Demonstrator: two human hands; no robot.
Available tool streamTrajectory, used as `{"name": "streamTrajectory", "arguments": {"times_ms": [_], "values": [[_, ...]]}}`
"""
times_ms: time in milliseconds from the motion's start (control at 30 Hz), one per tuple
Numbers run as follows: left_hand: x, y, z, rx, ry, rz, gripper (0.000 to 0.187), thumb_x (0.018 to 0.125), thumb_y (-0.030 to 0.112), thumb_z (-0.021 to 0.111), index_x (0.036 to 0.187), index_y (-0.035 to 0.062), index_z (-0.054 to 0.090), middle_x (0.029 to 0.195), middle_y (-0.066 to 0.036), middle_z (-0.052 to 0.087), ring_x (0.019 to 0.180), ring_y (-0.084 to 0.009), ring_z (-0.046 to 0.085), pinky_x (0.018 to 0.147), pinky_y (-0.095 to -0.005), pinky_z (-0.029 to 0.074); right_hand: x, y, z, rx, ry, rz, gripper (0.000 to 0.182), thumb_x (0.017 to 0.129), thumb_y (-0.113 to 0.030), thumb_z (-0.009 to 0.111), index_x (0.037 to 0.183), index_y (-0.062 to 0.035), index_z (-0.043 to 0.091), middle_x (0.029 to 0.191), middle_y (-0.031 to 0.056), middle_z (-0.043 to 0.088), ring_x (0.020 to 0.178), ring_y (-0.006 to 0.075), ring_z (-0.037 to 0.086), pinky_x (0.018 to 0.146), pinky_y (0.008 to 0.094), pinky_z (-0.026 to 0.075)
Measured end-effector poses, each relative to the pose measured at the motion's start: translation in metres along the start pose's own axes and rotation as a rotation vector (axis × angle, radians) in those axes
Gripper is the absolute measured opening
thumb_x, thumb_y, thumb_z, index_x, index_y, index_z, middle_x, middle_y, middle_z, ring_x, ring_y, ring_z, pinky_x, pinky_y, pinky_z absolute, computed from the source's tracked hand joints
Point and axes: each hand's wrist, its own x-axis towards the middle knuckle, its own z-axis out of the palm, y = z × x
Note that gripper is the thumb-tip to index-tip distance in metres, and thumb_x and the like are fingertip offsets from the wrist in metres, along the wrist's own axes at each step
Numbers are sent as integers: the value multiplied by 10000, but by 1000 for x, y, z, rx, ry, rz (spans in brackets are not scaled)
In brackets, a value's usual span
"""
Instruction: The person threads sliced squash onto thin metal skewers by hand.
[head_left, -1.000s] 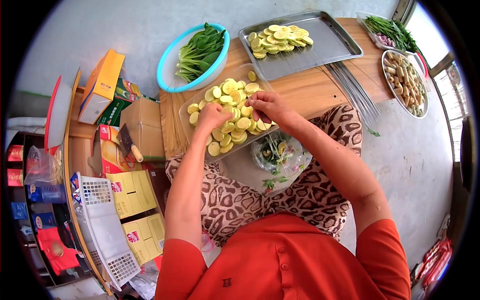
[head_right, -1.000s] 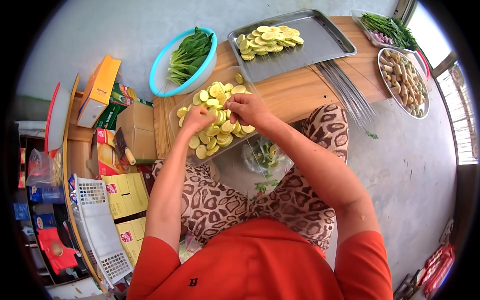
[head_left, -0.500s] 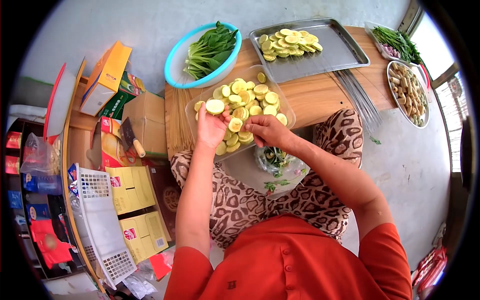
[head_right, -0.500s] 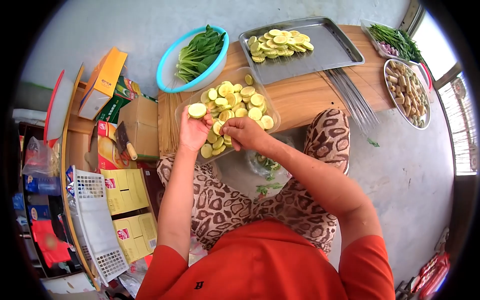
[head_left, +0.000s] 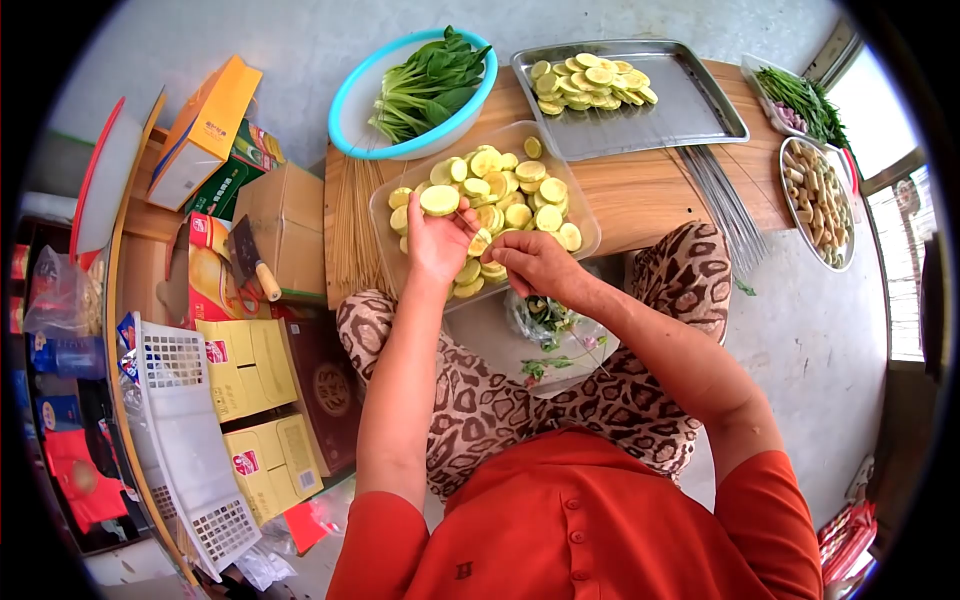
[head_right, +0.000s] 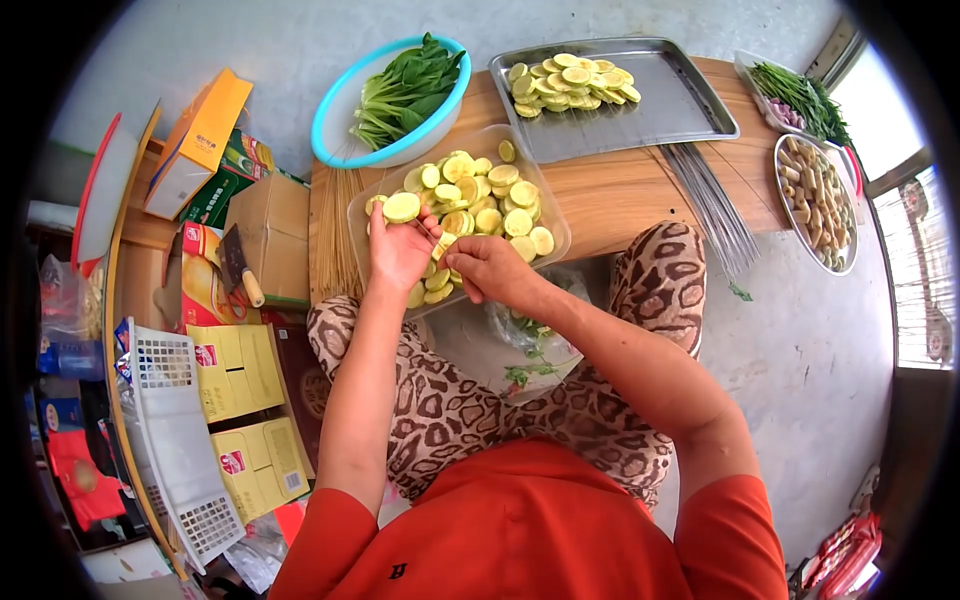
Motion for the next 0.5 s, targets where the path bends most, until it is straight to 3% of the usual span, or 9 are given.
{"name": "streamTrajectory", "arguments": {"times_ms": [267, 333, 500], "values": [[2, -2, -1, -13, -14, 4, 576, 907, 559, 398, 1014, 17, 559, 814, -106, 590, 719, -236, 545, 683, -350, 476, -1, -1, 0, 8, 5, -1, 217, 953, -196, 476, 987, -40, 623, 492, -26, 426, 420, 50, 356, 411, 217, 267], [1, -2, -1, -13, -12, 5, 577, 909, 559, 396, 1017, 16, 559, 814, -106, 591, 718, -236, 546, 683, -352, 477, -2, -3, -1, 12, 6, 8, 212, 932, -171, 489, 906, 1, 610, 515, -5, 483, 428, 70, 438, 454, 231, 352], [1, -4, -2, -23, -32, 8, 584, 918, 553, 376, 1043, 10, 551, 828, -108, 590, 734, -234, 543, 683, -353, 477, -1, -1, 0, 7, 8, 10, 208, 931, -167, 490, 904, 1, 609, 516, -2, 489, 426, 72, 441, 449, 232, 349]]}}
